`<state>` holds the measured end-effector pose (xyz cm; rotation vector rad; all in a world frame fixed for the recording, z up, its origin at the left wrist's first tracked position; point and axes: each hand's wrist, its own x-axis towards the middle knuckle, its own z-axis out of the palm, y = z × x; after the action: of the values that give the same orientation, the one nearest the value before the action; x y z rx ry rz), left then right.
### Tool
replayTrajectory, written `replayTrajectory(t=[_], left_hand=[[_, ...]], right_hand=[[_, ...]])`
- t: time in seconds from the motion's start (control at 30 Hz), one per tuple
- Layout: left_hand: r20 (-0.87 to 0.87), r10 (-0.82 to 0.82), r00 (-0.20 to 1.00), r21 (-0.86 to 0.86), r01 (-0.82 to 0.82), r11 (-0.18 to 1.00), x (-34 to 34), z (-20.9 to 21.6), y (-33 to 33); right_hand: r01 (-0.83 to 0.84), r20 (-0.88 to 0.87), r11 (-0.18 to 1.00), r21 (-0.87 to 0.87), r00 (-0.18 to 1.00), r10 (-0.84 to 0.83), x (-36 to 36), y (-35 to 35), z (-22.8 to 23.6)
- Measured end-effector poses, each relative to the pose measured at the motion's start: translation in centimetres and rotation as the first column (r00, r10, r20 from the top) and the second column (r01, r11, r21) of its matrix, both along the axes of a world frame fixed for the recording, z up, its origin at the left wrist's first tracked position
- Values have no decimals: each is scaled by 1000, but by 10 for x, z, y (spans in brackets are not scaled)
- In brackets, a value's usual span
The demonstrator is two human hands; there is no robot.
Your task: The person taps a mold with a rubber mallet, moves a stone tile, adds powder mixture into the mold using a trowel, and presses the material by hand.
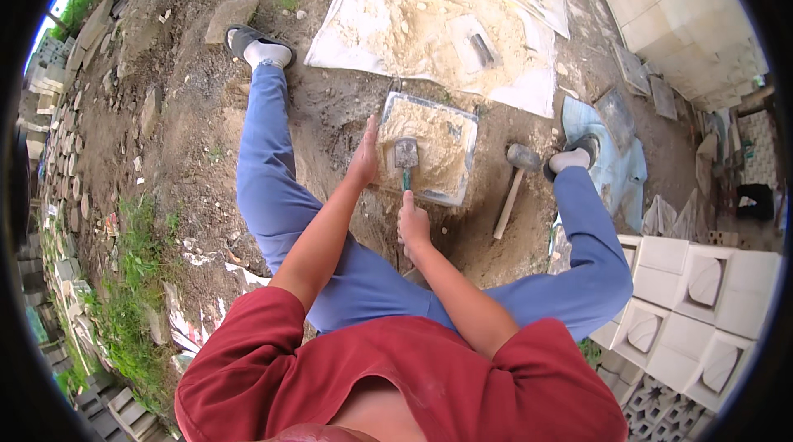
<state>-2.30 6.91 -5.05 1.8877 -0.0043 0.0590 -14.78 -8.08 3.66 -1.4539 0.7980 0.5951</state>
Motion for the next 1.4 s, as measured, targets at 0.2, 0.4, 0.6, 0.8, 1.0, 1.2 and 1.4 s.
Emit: replayTrajectory(t=[0.2,0.4,0.6,0.8,1.0,1.2,1.4], left_hand=[[17,-24,1000,11,24,1000,9,7,-13],[25,-10,1000,35,9,999,8,3,-9],[28,-13,1000,62,11,998,5,1,-5],[37,-21,999,84,18,996,3,2,-6],[60,-26,998,113,20,993,5,4,-11],[80,-24,997,149,12,989,6,2,-6],[117,-44,992,231,16,973,3,2,1]], right_hand=[[31,318,969,-244,947,50,-4,-13,-32],[-6,91,999,34,996,3,0,-6,-8],[-79,-82,995,64,993,84,7,-13,-12],[-80,25,993,-87,996,83,0,-15,-15],[-142,336,941,-307,909,247,-4,-17,-36],[-184,107,965,-188,973,206,9,-20,-39],[-147,-31,986,-73,989,145,0,-16,-15]])
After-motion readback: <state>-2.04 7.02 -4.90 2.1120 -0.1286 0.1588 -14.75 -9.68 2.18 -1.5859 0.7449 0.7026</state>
